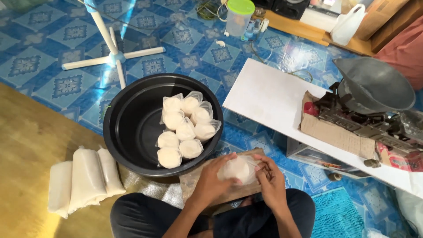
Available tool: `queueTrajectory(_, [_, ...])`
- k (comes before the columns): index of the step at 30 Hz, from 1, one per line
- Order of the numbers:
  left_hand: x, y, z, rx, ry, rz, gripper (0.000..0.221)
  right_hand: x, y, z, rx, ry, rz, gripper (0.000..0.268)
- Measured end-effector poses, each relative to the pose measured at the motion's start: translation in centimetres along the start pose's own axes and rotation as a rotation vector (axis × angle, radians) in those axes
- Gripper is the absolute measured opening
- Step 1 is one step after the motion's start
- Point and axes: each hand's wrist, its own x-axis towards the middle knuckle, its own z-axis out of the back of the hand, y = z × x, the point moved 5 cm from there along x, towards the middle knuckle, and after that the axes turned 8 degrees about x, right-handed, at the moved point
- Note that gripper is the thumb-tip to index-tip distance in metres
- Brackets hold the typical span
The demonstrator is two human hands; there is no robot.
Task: Tying plastic bags filled with a white liquid or paste using rubber bands.
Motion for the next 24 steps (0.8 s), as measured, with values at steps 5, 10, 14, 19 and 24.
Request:
queueTrajectory(5, [0.1,0.5,0.5,-0.099,-0.235,-0.131,0.021,0.3,0.0,0.5,0.013,0.073,0.04,0.039])
queueTrajectory(10, [0.6,0.2,0.4,-0.111,-0.293,-0.14,0.013,1.0,-1.1,0.9,0.025,0.133,0.02,0.031])
queueTrajectory(14, [1.2,0.7,0.4,-0.083,-0.442,-0.136,0.012,1.6,-1.7,0.6,-0.137,0.216,0.321,0.107])
queueTrajectory(19, [1.6,1.8,0.0,-0.078,-0.446,-0.152,0.013,1.8,-1.0,-0.7,-0.182,0.249,0.389,0.081])
queueTrajectory(24, [0.8,1.2,0.4,-0.171,-0.518,-0.318,0.012,2.3,-2.1,-0.5,-0.095,0.201,0.452,0.029])
